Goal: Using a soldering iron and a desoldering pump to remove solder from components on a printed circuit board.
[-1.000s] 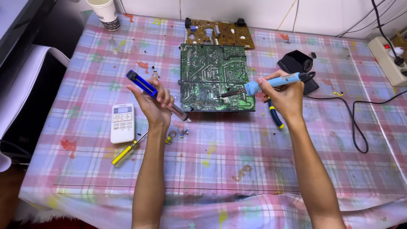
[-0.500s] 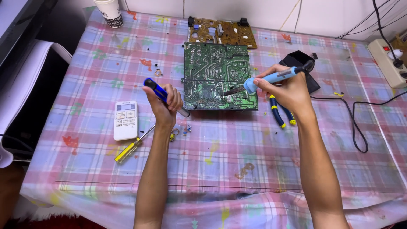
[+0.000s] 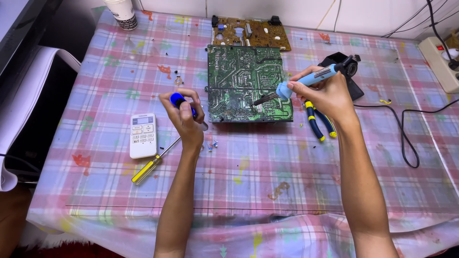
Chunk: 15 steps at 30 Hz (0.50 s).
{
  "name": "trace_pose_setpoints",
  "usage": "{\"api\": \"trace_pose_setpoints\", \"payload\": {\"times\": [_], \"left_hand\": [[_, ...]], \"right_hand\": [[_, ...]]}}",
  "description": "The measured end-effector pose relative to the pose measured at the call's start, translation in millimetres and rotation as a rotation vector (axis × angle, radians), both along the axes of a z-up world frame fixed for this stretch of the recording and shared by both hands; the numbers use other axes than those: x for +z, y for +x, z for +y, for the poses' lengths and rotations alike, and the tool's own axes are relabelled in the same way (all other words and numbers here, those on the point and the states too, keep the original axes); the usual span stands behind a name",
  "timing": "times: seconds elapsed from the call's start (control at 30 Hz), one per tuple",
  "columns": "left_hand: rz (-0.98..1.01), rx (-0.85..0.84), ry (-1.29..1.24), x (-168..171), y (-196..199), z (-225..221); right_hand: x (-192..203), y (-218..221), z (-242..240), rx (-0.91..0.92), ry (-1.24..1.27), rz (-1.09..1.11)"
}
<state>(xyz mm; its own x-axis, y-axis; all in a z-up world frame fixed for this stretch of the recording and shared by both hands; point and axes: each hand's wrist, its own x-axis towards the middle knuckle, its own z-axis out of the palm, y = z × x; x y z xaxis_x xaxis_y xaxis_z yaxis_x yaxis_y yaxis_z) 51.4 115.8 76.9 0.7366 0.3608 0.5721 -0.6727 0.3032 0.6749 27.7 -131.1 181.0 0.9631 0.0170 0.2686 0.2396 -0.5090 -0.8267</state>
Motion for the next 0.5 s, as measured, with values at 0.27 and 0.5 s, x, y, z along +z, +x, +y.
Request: {"api": "trace_pose_setpoints", "payload": {"times": [0.27,0.5], "left_hand": [[0.195,-0.253,-0.245,-1.6,0.0,-0.9],[0.054,0.032,-0.072,-13.9,3.1,-11.7]], "right_hand": [[-40.9,-2.9,-29.1,-0.073,0.096,-0.01],[-67.0,-9.2,-41.9,-0.165,0.167,-0.035]]}}
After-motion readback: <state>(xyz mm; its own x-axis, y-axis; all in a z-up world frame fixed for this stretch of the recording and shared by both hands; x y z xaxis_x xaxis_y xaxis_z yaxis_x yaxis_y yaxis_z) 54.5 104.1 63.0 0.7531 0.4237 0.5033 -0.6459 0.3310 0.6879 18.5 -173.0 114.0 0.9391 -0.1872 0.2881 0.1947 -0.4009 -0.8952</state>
